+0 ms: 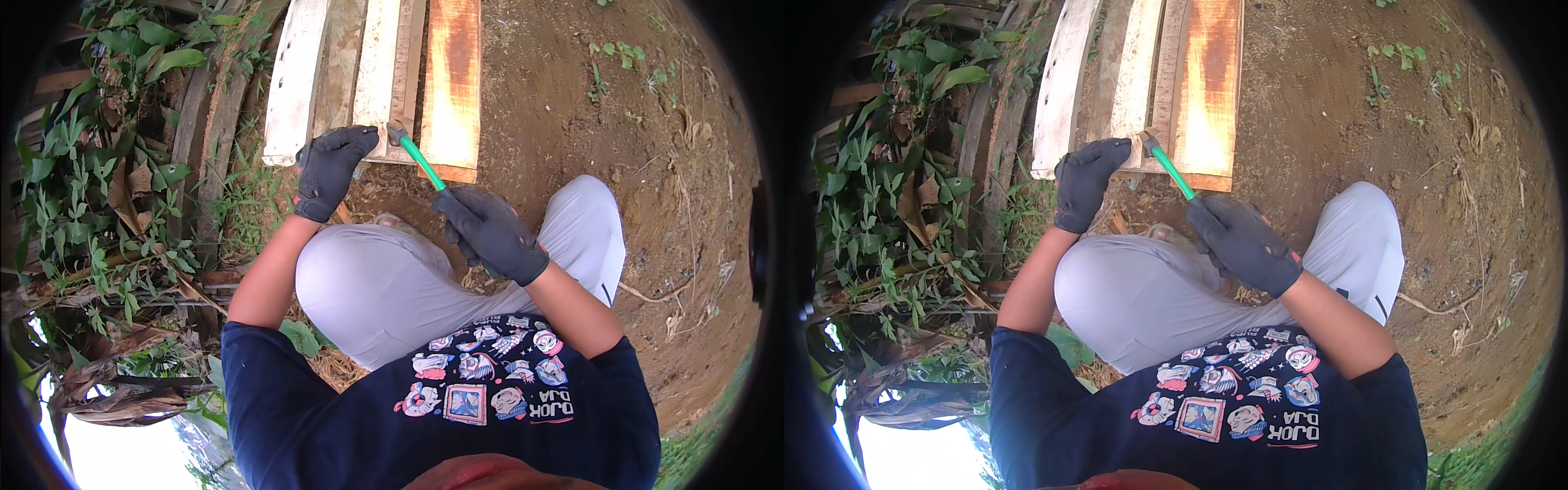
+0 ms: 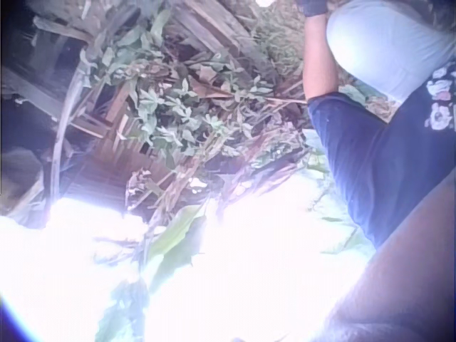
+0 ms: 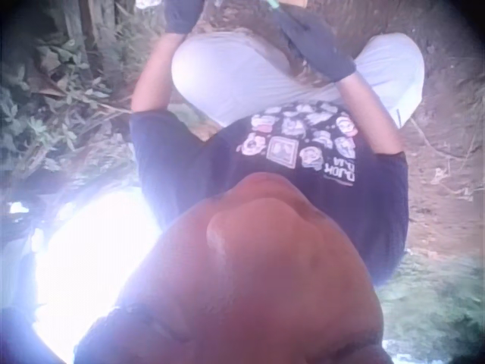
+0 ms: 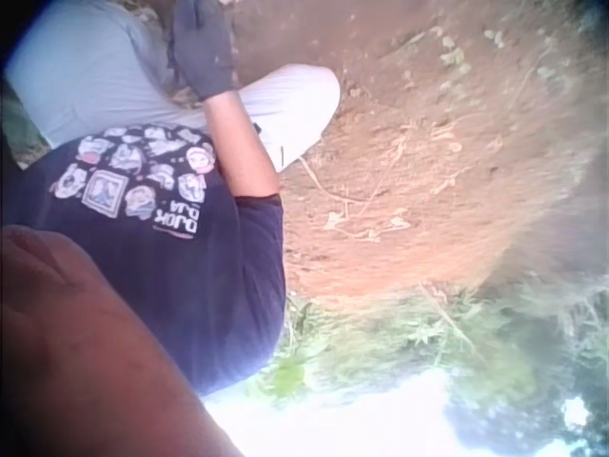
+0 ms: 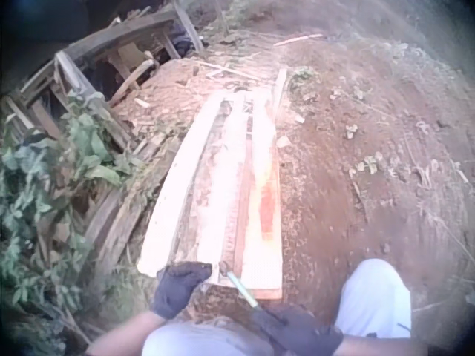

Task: The person hammers nails into a wooden crate using a hammer. They are sitting on the ground in an outdoor area, repeatedly striking nails to secure the wooden planks of the crate.

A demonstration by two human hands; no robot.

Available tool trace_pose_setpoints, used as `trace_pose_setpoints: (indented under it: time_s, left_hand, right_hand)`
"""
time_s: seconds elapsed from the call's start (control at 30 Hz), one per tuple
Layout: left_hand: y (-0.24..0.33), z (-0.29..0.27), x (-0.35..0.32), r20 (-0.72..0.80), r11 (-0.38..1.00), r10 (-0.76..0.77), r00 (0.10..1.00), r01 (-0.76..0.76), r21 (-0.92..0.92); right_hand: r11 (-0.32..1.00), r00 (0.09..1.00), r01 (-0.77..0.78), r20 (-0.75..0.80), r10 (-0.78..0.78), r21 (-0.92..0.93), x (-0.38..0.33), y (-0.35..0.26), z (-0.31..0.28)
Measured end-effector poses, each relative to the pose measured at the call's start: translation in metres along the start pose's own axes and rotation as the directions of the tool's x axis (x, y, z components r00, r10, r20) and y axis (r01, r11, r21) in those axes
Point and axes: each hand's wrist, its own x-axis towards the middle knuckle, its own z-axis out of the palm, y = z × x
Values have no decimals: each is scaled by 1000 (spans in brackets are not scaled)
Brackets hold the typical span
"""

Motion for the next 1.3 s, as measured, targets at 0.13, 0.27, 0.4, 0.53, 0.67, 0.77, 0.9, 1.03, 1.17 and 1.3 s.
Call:
trace_pose_setpoints:
  time_s: [0.13, 0.27, 0.4, 0.53, 0.67, 0.77, 0.9, 1.03, 1.17, 1.3]
  left_hand:
    - [-3, 1, -5, 0, 984, 100, 995, -99, 147]
    - [-7, -1, -7, 25, 953, 167, 986, -168, 252]
    - [3, 0, -7, -7, 972, 38, 999, -35, 234]
    - [-1, -4, -6, 50, 927, 172, 984, -179, 330]
    - [-3, -4, -5, 7, 971, 38, 999, -38, 236]
    - [9, -2, -9, -25, 966, -35, 999, 40, 255]
    - [-4, 0, -6, 14, 947, 134, 991, -132, 292]
    - [-8, 1, -7, 4, 936, 179, 984, -171, 308]
    - [-9, 0, -7, -4, 974, 63, 998, -60, 220]
    - [-8, 3, -2, -4, 974, 125, 992, -122, 189]
  right_hand:
    - [1000, 1000, 25, 14, -25, -8, 0, 1, -2]
    - [999, 1000, 7, 21, -6, -39, -1, -3, -3]
    - [999, 1000, 0, 30, 1, -44, -1, -3, -6]
    - [999, 999, 14, 38, -13, -40, 2, 2, -10]
    - [995, 998, 64, 9, -63, -71, 3, 6, -10]
    - [987, 995, 101, 3, -102, -126, 6, 10, -8]
    - [939, 965, 200, -107, -238, -280, 5, 19, -5]
    - [837, 900, 299, -157, -407, -458, 2, 32, -13]
    - [553, 739, 432, -72, -670, -713, -11, 16, -35]
    - [510, 730, 452, -26, -683, -732, -26, -23, -40]
